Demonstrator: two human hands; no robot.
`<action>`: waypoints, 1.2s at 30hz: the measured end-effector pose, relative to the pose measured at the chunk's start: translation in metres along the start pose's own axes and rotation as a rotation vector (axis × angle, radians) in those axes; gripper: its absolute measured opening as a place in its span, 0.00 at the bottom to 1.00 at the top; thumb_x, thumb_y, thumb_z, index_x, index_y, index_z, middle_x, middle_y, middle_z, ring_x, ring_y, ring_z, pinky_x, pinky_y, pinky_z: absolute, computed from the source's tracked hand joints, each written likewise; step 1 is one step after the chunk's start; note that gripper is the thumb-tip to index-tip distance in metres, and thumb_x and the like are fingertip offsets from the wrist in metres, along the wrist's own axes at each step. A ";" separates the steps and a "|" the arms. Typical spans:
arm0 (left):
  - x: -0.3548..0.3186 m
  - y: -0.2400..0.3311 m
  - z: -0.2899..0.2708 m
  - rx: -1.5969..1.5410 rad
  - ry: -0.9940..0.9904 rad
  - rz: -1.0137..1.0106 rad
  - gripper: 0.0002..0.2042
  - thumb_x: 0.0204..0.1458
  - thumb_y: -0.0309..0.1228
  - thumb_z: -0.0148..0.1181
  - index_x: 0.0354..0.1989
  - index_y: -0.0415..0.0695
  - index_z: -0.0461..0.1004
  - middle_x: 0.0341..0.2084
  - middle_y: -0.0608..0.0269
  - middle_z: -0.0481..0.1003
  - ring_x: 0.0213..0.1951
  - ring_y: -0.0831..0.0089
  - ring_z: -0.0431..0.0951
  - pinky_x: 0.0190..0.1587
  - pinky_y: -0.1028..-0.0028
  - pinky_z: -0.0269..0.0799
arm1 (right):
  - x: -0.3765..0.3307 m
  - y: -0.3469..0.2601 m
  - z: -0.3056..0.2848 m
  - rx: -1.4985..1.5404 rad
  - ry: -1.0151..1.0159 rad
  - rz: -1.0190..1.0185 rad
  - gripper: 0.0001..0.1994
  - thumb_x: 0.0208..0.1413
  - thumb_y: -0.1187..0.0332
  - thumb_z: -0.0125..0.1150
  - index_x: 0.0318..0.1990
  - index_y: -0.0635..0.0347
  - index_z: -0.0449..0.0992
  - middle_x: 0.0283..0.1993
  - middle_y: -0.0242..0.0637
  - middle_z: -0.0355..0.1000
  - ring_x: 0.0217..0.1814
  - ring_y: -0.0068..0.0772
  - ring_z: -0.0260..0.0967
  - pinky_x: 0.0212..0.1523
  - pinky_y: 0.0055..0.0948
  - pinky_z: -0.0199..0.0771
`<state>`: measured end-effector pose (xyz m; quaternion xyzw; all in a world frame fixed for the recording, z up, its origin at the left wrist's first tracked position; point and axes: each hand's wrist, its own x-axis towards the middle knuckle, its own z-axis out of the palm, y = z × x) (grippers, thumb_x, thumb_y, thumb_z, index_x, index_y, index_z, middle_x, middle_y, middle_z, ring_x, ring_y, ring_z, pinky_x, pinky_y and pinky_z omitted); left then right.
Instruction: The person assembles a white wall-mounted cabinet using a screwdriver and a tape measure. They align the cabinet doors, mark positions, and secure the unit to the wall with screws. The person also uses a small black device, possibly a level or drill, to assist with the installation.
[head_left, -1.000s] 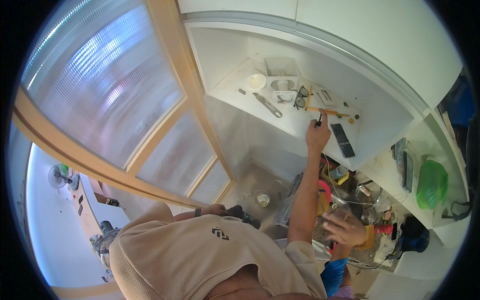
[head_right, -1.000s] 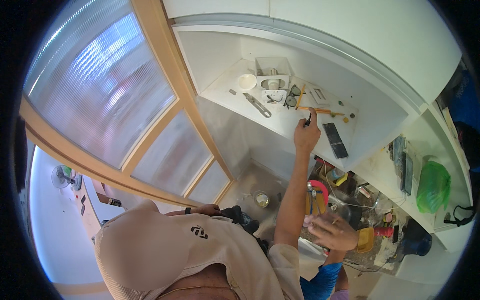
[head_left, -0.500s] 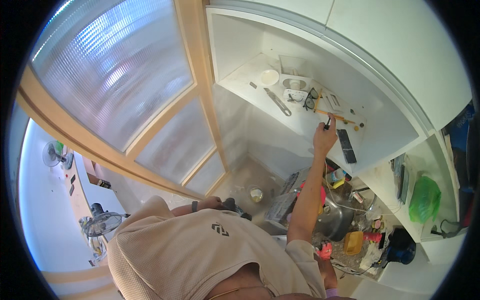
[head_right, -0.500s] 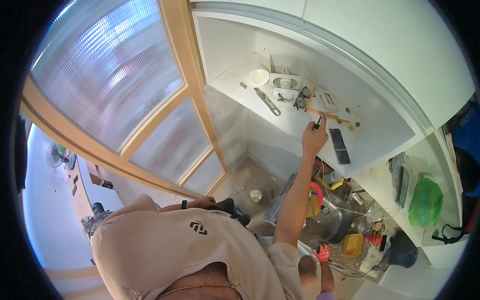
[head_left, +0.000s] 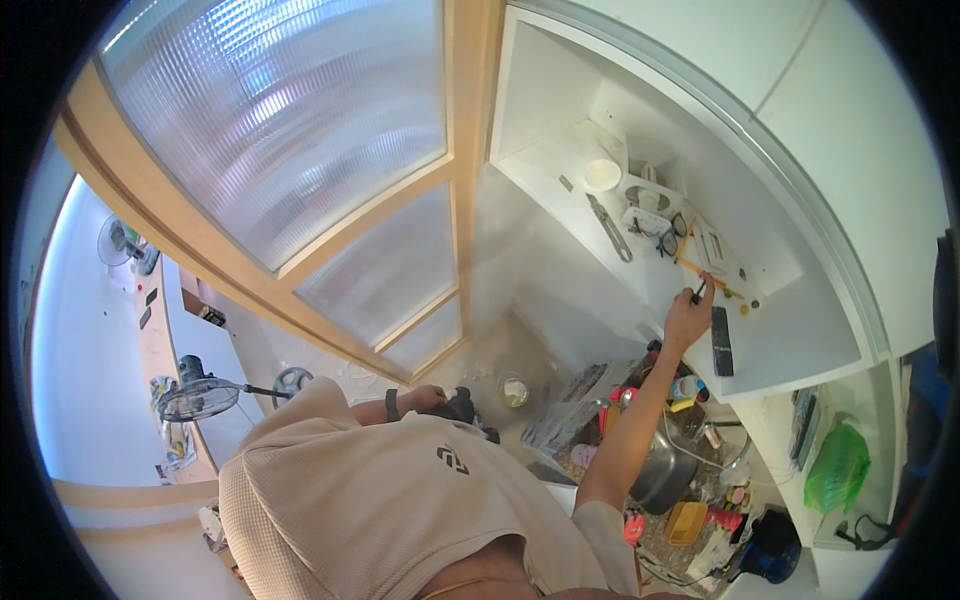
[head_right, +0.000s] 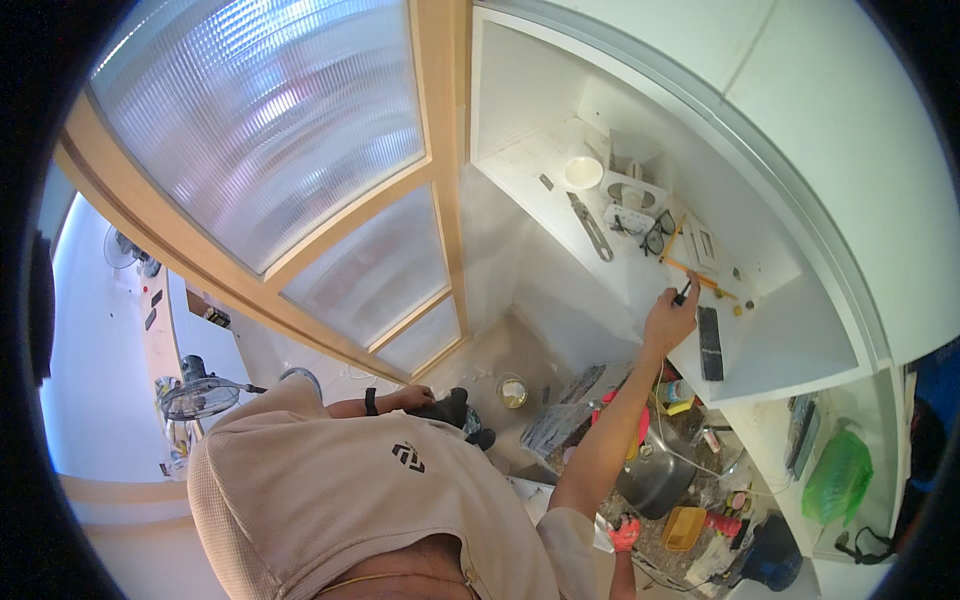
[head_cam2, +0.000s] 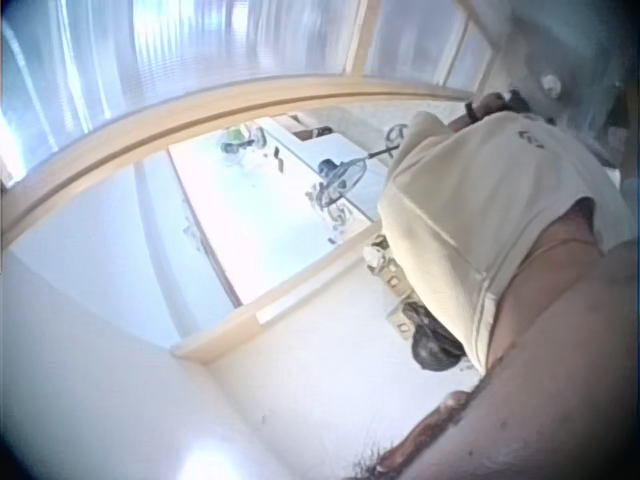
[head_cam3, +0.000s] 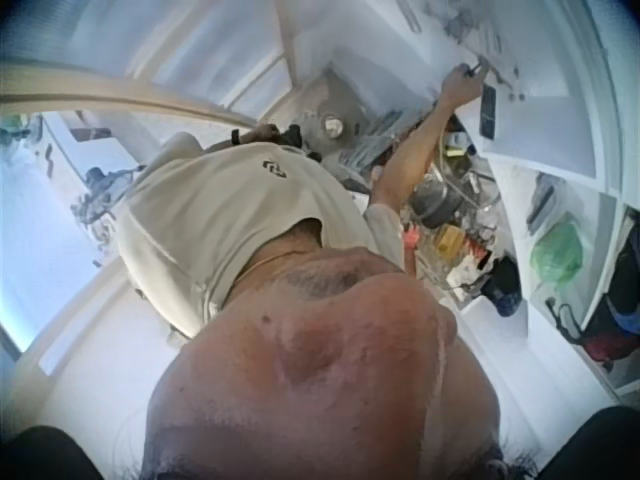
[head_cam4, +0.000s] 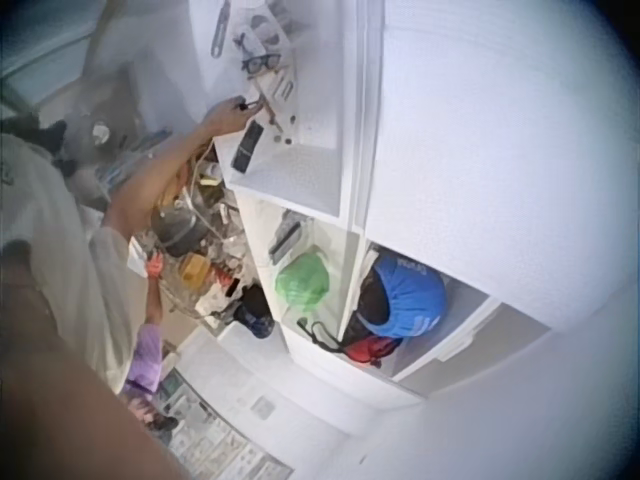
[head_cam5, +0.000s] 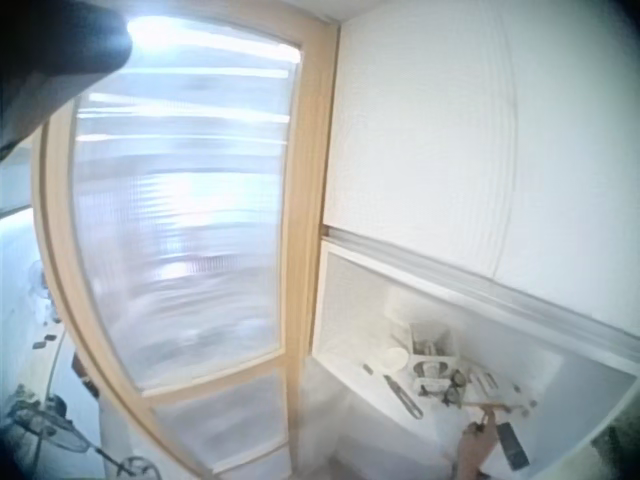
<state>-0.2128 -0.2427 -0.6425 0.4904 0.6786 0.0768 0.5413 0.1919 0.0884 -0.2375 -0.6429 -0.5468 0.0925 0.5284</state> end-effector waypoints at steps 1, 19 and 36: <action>0.008 -0.028 0.009 0.078 0.017 0.040 0.18 0.58 0.43 0.64 0.50 0.46 0.84 0.42 0.54 0.85 0.42 0.58 0.84 0.47 0.60 0.79 | -0.002 0.002 -0.004 0.015 -0.008 0.031 0.23 0.58 0.72 0.58 0.63 0.48 0.76 0.29 0.50 0.80 0.31 0.50 0.81 0.37 0.46 0.76; 0.063 -0.066 -0.018 0.063 0.037 0.198 0.19 0.55 0.44 0.65 0.49 0.45 0.84 0.42 0.52 0.85 0.46 0.52 0.84 0.52 0.57 0.78 | -0.001 0.002 -0.011 0.222 -0.054 0.096 0.24 0.60 0.78 0.54 0.63 0.50 0.77 0.22 0.31 0.71 0.18 0.19 0.64 0.19 0.25 0.64; 0.058 -0.033 -0.080 -0.140 -0.139 0.091 0.20 0.58 0.43 0.63 0.50 0.40 0.83 0.45 0.50 0.84 0.46 0.50 0.84 0.52 0.56 0.79 | 0.008 -0.006 -0.010 0.314 -0.046 0.216 0.23 0.59 0.77 0.54 0.62 0.53 0.78 0.22 0.35 0.74 0.18 0.21 0.68 0.21 0.26 0.66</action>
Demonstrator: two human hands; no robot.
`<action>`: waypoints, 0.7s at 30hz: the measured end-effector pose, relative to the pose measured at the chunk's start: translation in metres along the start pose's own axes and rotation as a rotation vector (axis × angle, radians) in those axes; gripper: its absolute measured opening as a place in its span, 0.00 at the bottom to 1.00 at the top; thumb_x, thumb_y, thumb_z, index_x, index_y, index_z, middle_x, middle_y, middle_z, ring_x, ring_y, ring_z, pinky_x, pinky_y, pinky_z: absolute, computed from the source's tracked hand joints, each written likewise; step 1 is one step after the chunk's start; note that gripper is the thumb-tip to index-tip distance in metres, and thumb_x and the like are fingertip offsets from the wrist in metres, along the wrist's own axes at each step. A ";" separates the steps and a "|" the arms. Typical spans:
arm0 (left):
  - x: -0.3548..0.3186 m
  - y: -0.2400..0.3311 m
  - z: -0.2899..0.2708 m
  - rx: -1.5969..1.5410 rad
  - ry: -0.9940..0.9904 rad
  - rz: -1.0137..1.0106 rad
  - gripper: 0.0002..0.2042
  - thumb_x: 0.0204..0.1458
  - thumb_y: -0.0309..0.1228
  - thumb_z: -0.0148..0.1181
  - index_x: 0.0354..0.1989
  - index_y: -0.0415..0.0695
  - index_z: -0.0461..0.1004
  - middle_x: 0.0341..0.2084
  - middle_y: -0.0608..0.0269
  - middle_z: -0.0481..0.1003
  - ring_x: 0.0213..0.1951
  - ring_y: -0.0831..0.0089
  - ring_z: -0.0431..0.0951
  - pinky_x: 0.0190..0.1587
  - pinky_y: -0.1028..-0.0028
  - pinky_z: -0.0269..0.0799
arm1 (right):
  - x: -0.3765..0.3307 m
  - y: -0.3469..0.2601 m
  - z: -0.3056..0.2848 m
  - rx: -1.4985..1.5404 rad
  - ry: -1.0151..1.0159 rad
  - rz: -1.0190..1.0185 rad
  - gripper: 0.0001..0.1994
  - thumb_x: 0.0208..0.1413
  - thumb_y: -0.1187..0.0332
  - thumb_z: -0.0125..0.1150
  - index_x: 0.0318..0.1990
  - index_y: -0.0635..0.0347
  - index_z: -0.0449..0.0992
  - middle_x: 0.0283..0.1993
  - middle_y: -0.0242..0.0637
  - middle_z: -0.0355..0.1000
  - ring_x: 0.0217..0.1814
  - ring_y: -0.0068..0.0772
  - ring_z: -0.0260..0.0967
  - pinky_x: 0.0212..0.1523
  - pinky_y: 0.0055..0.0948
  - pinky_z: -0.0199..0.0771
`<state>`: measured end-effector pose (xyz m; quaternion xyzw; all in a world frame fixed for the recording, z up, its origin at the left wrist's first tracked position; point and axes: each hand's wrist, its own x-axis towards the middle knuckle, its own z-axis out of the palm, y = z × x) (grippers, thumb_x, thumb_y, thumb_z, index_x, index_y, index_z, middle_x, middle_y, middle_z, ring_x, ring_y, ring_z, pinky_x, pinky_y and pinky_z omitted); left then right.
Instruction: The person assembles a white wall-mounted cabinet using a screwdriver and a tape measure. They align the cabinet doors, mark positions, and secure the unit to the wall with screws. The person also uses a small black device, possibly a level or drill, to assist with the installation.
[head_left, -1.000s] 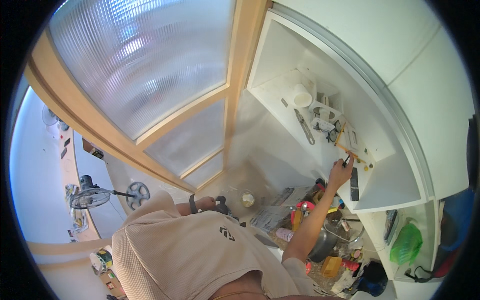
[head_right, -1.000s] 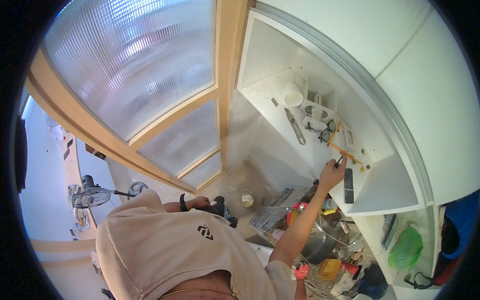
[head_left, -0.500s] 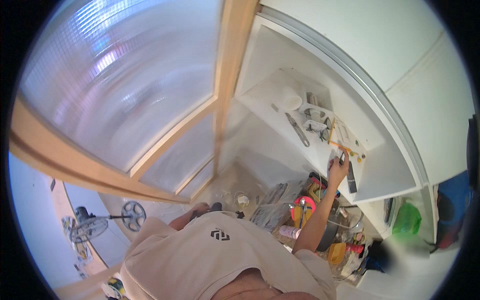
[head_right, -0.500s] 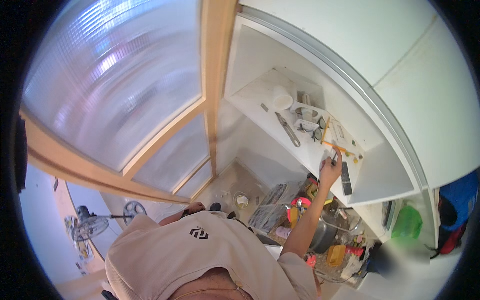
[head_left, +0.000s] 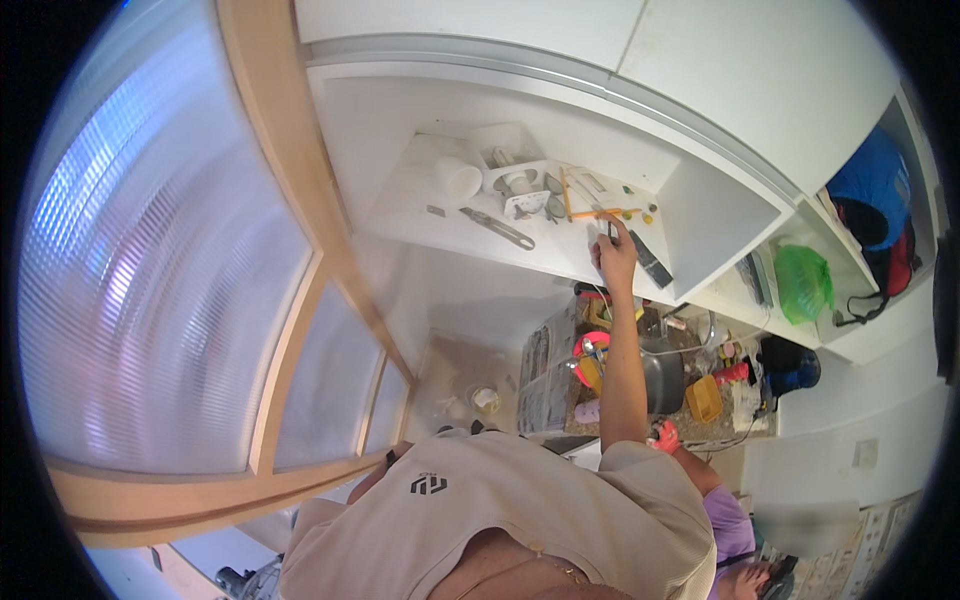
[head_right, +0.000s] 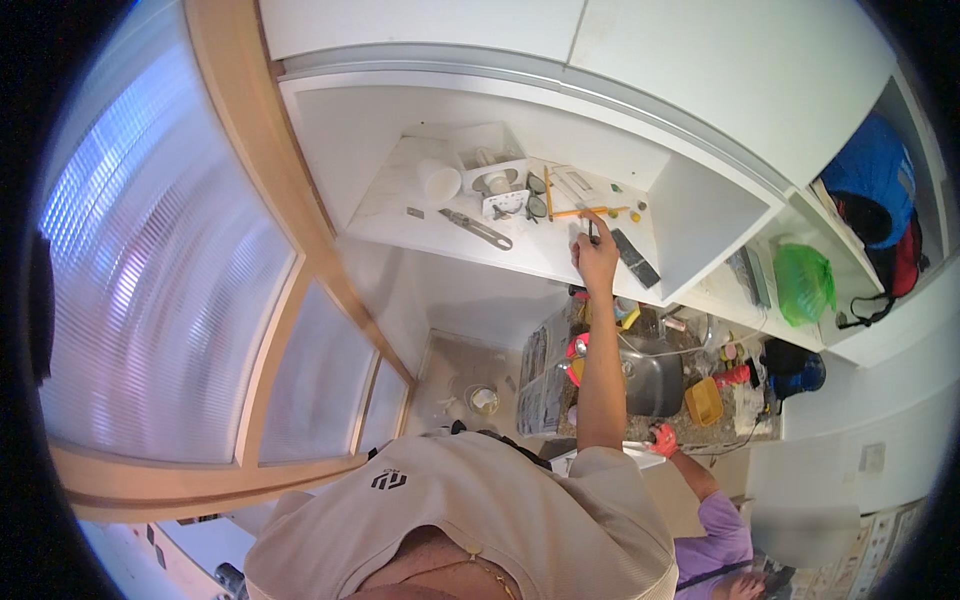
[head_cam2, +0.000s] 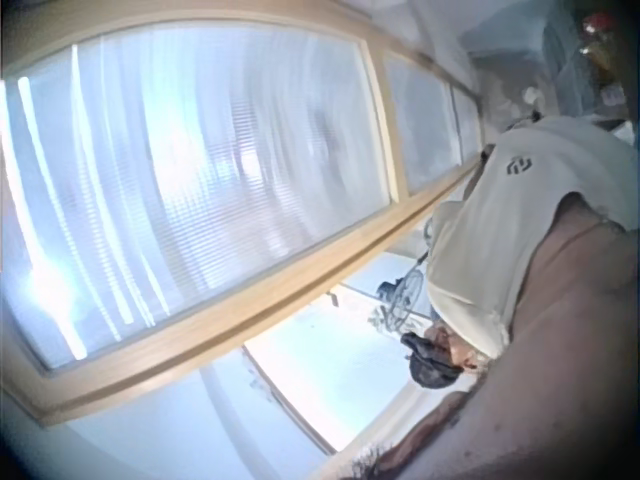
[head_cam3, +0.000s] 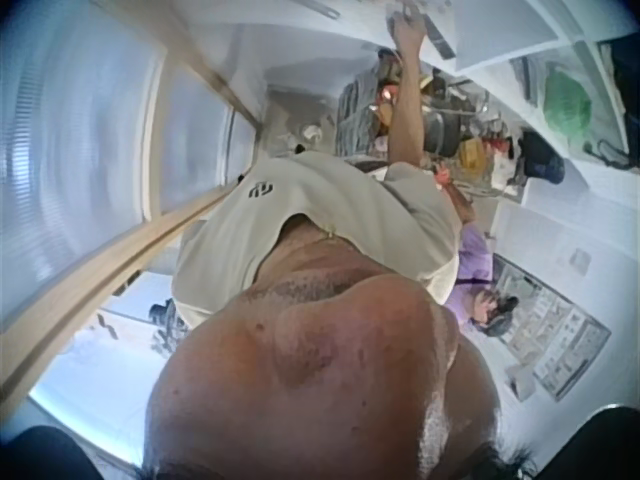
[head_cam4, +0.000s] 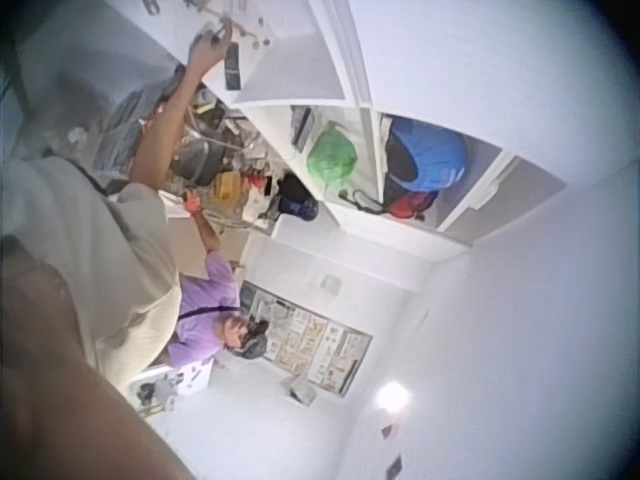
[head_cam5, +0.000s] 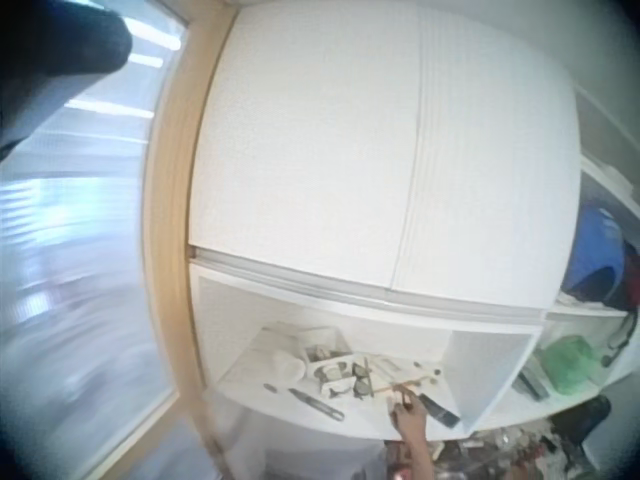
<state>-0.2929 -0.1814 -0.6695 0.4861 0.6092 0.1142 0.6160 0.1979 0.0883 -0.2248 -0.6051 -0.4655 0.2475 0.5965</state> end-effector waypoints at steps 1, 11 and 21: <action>0.004 0.007 -0.002 -0.016 -0.024 -0.003 0.20 0.58 0.43 0.63 0.50 0.40 0.83 0.45 0.50 0.84 0.46 0.50 0.85 0.52 0.57 0.79 | -0.001 0.001 -0.002 0.013 0.011 0.013 0.23 0.59 0.77 0.54 0.62 0.53 0.78 0.22 0.35 0.74 0.18 0.21 0.68 0.20 0.26 0.66; 0.031 0.102 -0.039 -0.429 -0.302 -0.079 0.12 0.64 0.44 0.59 0.41 0.48 0.79 0.30 0.69 0.76 0.28 0.77 0.75 0.32 0.71 0.73 | 0.002 0.003 -0.003 -0.061 0.008 -0.019 0.23 0.57 0.73 0.56 0.61 0.55 0.79 0.19 0.36 0.73 0.18 0.25 0.68 0.22 0.29 0.67; -0.019 0.218 -0.066 -0.476 -0.206 0.180 0.13 0.66 0.43 0.58 0.48 0.47 0.76 0.34 0.69 0.77 0.35 0.78 0.76 0.37 0.74 0.74 | 0.001 0.005 -0.003 0.007 0.011 0.015 0.20 0.58 0.75 0.56 0.58 0.55 0.80 0.21 0.35 0.74 0.18 0.22 0.69 0.21 0.27 0.68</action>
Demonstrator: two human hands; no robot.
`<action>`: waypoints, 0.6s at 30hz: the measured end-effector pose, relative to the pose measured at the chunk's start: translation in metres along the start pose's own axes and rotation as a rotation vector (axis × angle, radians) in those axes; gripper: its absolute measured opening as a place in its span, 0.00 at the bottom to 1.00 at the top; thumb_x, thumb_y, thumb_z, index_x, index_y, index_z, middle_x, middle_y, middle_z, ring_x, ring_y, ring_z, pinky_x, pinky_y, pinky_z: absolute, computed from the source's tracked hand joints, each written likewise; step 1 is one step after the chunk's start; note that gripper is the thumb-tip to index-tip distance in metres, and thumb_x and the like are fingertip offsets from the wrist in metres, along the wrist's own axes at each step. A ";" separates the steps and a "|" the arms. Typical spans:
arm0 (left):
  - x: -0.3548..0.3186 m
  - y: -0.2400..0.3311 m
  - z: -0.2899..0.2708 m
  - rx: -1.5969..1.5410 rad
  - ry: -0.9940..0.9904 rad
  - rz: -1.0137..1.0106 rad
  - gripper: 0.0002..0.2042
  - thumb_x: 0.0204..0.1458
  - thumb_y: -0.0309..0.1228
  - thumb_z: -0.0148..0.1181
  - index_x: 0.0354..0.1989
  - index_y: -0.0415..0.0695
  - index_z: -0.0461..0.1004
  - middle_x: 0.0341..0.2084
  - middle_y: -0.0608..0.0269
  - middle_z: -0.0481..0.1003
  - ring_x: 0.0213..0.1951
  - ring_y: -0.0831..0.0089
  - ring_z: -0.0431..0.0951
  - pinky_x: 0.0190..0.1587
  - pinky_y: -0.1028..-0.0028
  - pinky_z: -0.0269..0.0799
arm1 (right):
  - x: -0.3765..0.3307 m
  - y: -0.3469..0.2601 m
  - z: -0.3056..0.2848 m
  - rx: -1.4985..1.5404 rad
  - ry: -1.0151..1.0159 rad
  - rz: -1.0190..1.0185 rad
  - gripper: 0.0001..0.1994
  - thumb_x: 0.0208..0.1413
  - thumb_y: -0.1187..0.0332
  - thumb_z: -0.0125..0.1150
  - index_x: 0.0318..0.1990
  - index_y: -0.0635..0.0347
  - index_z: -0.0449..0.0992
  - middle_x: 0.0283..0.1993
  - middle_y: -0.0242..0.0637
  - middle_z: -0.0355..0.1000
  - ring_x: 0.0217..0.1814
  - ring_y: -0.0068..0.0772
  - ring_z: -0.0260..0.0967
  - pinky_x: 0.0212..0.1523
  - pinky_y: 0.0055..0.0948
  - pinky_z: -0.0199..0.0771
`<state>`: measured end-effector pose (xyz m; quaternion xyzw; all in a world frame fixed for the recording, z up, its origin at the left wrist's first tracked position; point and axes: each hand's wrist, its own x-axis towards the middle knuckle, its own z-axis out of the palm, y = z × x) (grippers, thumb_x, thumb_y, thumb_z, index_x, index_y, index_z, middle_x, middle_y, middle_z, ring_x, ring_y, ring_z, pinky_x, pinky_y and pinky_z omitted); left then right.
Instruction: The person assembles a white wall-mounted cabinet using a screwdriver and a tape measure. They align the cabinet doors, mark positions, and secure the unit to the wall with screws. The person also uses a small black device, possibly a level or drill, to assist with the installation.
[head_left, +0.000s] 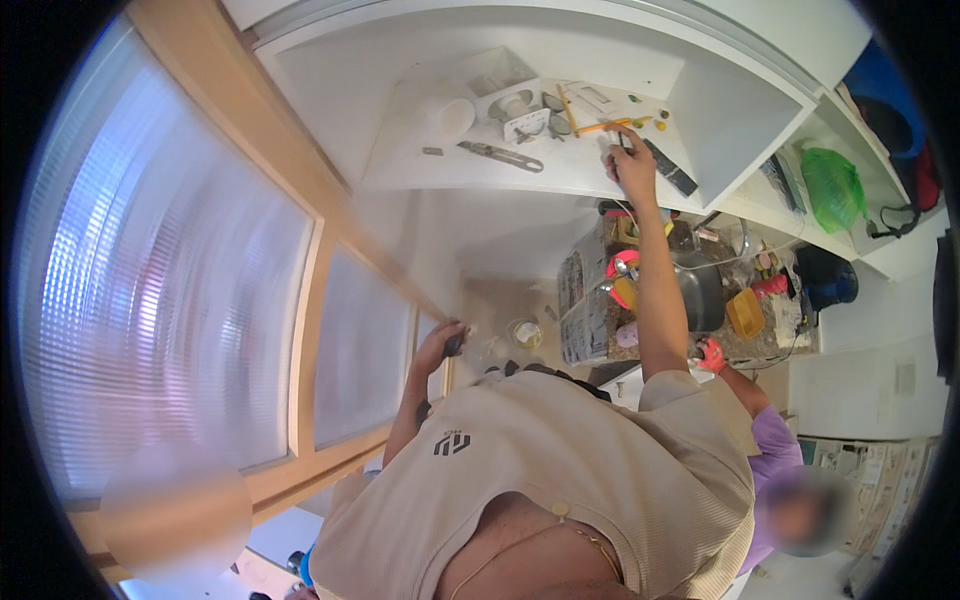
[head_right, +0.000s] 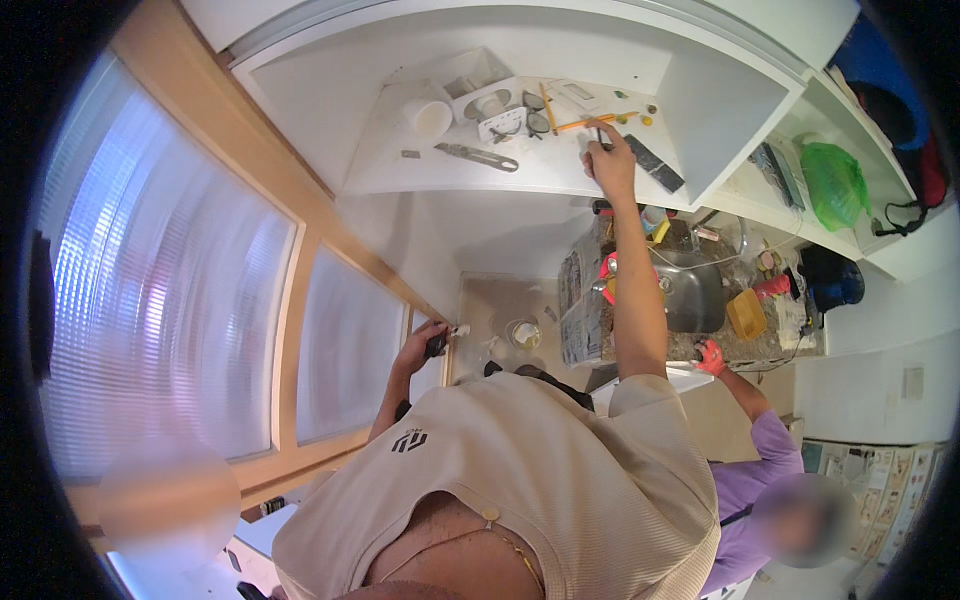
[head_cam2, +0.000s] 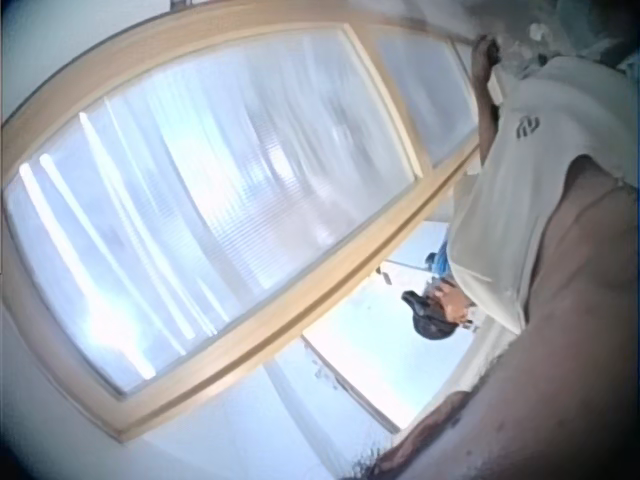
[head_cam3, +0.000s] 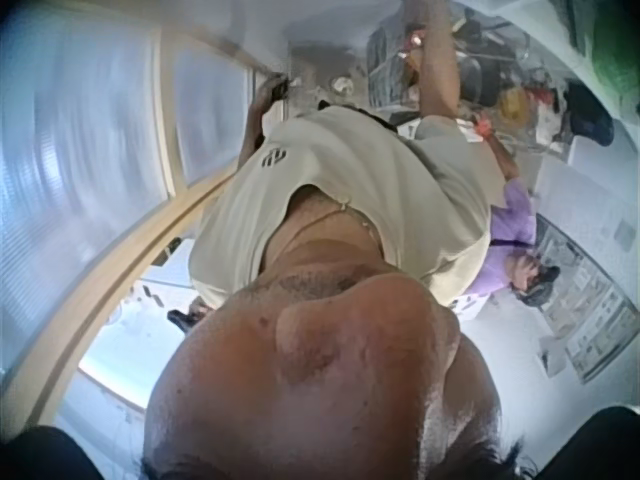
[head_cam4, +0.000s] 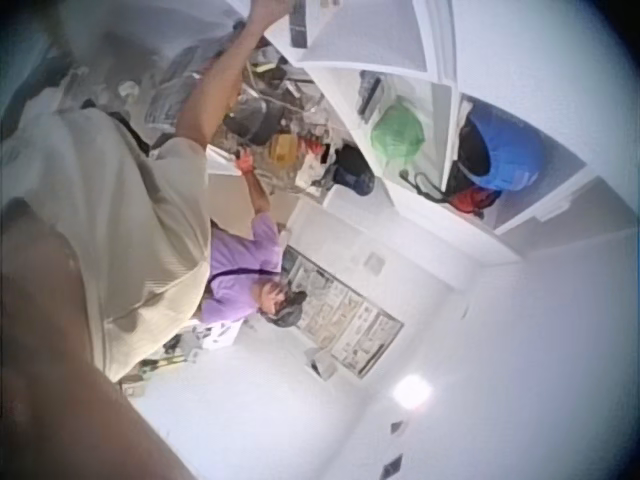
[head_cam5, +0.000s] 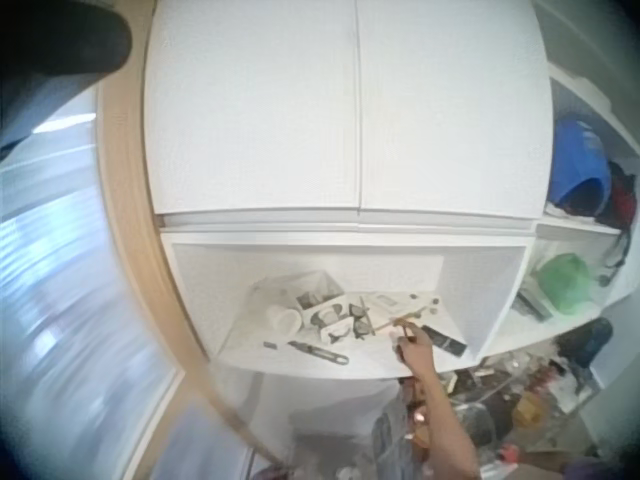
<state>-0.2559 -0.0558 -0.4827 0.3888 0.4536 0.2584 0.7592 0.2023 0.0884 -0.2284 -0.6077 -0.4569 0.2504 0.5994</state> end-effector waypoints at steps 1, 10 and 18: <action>-0.002 0.012 0.003 0.001 -0.022 0.026 0.14 0.67 0.43 0.58 0.49 0.47 0.76 0.35 0.69 0.77 0.36 0.78 0.76 0.38 0.74 0.74 | -0.002 -0.002 0.002 0.021 0.000 0.014 0.21 0.58 0.75 0.56 0.58 0.56 0.80 0.21 0.35 0.74 0.18 0.22 0.68 0.21 0.27 0.67; -0.018 0.073 0.020 0.095 -0.104 0.139 0.27 0.67 0.50 0.59 0.63 0.40 0.70 0.45 0.62 0.76 0.50 0.74 0.76 0.50 0.71 0.79 | -0.003 -0.008 0.001 0.029 -0.014 -0.030 0.23 0.60 0.77 0.53 0.64 0.58 0.78 0.21 0.34 0.71 0.17 0.22 0.64 0.19 0.26 0.63; -0.050 0.173 0.053 0.525 -0.231 0.031 0.28 0.63 0.53 0.63 0.55 0.38 0.72 0.39 0.60 0.80 0.44 0.71 0.82 0.50 0.67 0.81 | 0.010 0.008 -0.002 0.116 -0.065 -0.020 0.18 0.66 0.73 0.58 0.63 0.57 0.76 0.23 0.35 0.71 0.18 0.21 0.63 0.19 0.25 0.62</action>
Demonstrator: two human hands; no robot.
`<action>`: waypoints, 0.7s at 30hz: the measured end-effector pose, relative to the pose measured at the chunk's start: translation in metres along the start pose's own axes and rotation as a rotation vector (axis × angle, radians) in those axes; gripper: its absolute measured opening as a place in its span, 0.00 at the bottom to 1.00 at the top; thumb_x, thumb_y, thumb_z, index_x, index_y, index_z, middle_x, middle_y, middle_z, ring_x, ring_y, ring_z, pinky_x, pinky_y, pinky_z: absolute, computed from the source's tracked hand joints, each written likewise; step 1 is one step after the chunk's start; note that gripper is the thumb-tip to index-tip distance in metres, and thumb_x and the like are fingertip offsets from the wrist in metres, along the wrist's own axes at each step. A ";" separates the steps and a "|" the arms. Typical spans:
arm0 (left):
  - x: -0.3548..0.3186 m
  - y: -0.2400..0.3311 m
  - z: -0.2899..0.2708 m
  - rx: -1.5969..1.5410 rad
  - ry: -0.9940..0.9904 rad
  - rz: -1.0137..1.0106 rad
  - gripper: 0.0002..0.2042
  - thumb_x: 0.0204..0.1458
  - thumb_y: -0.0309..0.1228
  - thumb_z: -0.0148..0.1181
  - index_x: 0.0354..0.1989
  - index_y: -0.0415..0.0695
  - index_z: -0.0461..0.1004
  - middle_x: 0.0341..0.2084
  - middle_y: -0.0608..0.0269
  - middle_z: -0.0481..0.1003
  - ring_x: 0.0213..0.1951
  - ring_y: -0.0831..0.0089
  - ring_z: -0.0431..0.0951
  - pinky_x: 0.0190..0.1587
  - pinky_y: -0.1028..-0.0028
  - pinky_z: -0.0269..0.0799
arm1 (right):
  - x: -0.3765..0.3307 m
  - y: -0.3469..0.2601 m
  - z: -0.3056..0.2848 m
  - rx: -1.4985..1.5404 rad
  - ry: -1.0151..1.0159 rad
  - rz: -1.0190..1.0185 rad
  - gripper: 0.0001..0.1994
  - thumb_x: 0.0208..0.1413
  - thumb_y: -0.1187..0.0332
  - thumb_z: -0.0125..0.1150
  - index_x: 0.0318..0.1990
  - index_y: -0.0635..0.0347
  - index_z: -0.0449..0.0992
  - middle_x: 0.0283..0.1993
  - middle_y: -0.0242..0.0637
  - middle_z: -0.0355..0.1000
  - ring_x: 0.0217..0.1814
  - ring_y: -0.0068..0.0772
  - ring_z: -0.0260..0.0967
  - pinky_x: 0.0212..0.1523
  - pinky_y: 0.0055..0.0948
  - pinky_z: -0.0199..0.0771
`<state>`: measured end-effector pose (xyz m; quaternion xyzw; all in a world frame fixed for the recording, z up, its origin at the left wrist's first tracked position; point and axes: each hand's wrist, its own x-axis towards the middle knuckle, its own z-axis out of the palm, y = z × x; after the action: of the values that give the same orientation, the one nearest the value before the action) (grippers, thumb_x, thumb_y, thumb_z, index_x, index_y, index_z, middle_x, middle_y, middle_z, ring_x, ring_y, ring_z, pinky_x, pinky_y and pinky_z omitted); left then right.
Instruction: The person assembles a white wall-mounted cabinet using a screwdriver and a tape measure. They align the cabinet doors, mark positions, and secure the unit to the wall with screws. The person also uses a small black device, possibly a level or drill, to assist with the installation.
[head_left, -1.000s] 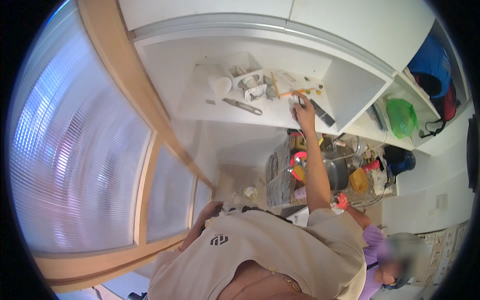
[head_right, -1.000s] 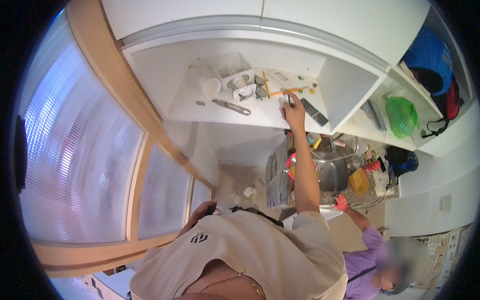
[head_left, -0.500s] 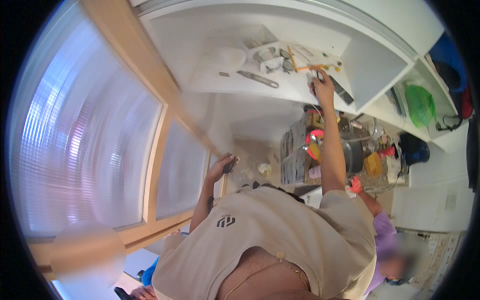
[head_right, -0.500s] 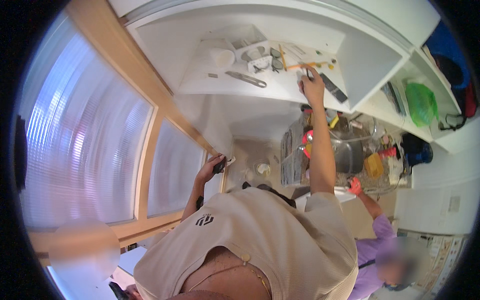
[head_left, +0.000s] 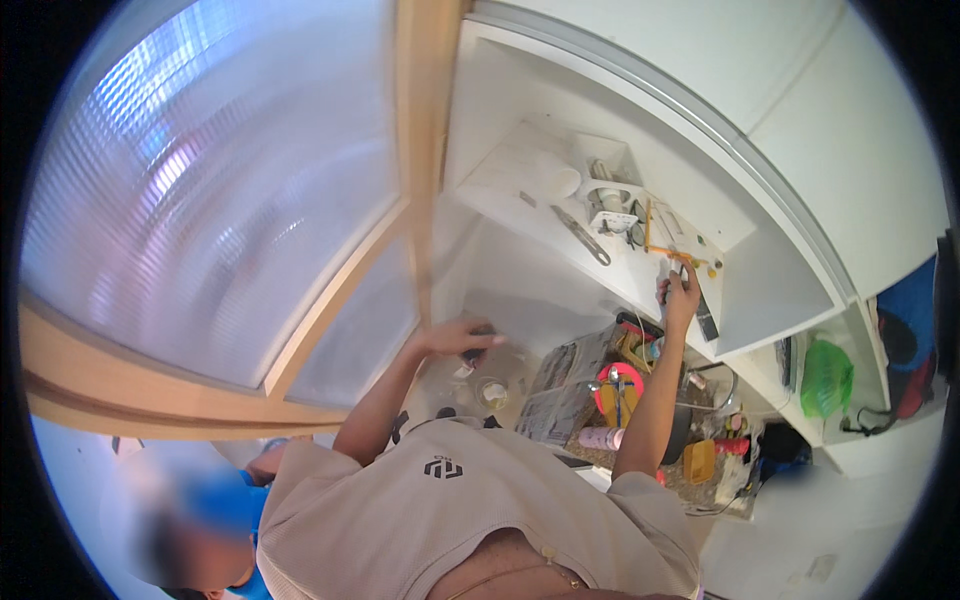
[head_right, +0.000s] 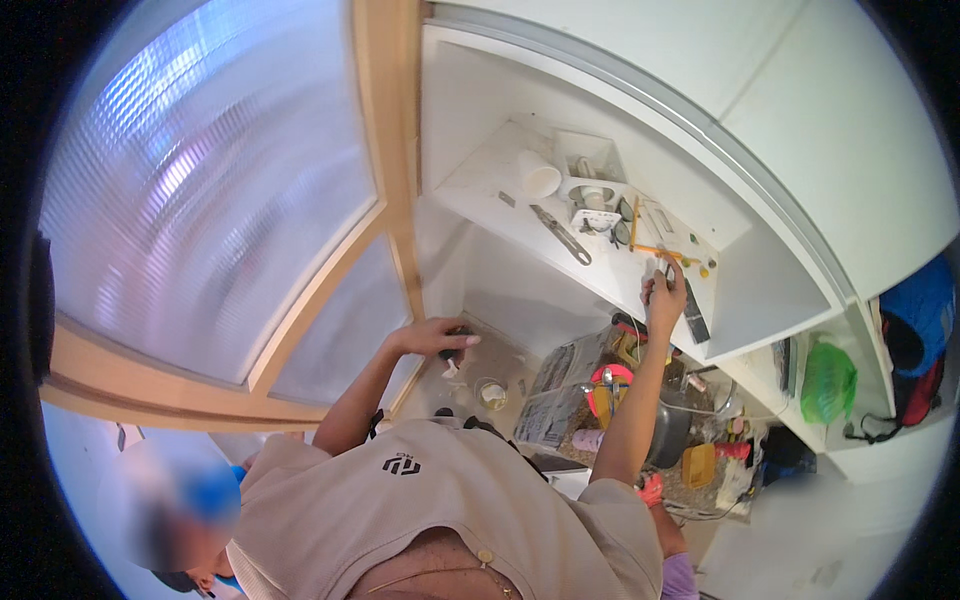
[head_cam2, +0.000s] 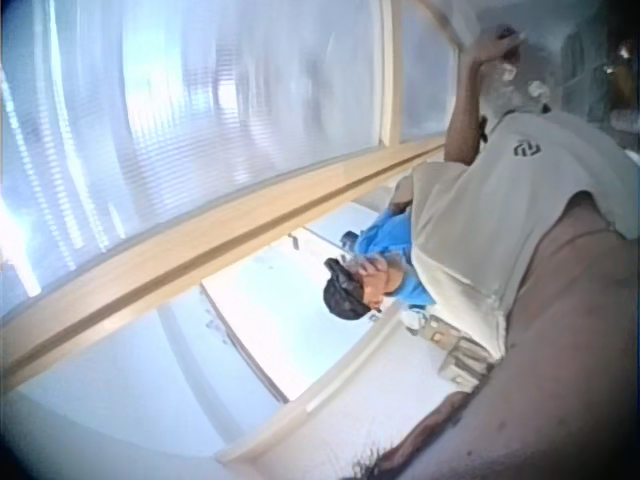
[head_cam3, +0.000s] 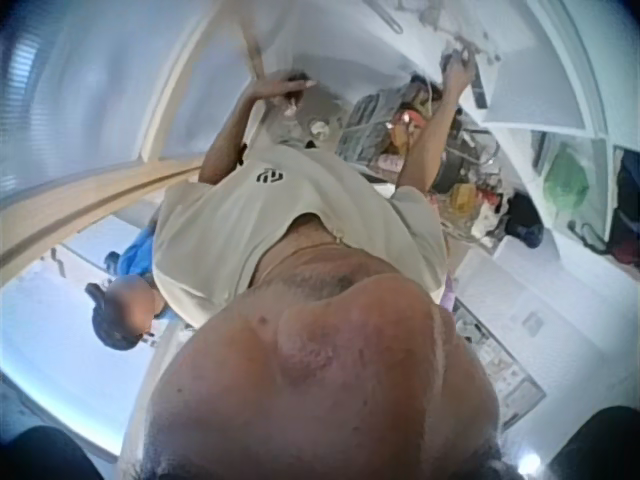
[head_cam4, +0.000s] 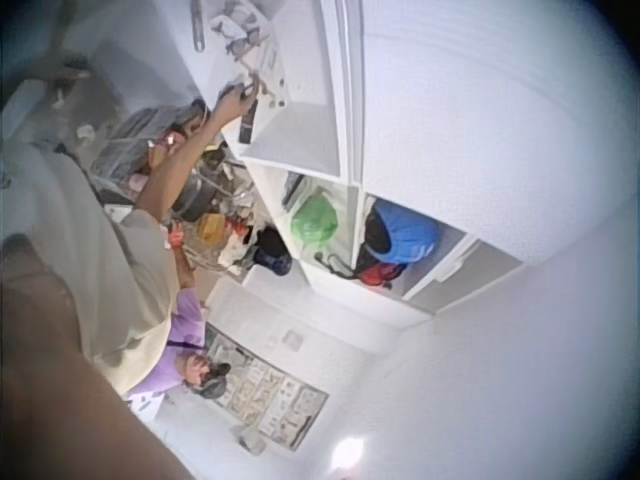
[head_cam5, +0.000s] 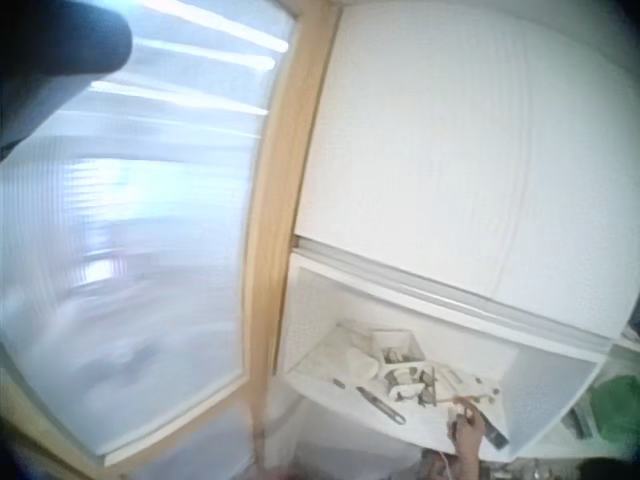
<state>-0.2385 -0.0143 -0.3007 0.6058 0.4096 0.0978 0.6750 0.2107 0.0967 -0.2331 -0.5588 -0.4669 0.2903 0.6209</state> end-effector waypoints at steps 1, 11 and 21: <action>0.002 0.011 -0.001 0.129 0.117 0.138 0.28 0.63 0.54 0.63 0.53 0.38 0.72 0.36 0.61 0.80 0.41 0.72 0.81 0.47 0.67 0.80 | 0.000 -0.002 0.002 0.004 -0.010 -0.001 0.18 0.67 0.71 0.58 0.63 0.58 0.75 0.23 0.35 0.71 0.18 0.21 0.62 0.19 0.25 0.61; -0.019 0.122 0.033 -0.157 0.118 0.552 0.24 0.63 0.45 0.66 0.61 0.47 0.70 0.42 0.63 0.74 0.40 0.74 0.76 0.39 0.73 0.75 | -0.006 0.001 -0.006 0.001 -0.009 0.000 0.22 0.63 0.74 0.62 0.65 0.60 0.73 0.25 0.34 0.70 0.21 0.21 0.63 0.23 0.24 0.63; -0.169 0.260 0.091 0.787 0.777 1.716 0.19 0.48 0.34 0.73 0.50 0.51 0.80 0.42 0.59 0.77 0.39 0.64 0.79 0.36 0.69 0.75 | -0.010 0.008 -0.028 -0.018 0.007 -0.037 0.22 0.59 0.80 0.57 0.62 0.61 0.75 0.24 0.34 0.71 0.19 0.22 0.63 0.19 0.25 0.63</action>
<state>-0.1912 -0.1235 -0.0002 0.8004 0.0311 0.5967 -0.0492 0.2336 0.0778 -0.2415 -0.5569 -0.4774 0.2725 0.6227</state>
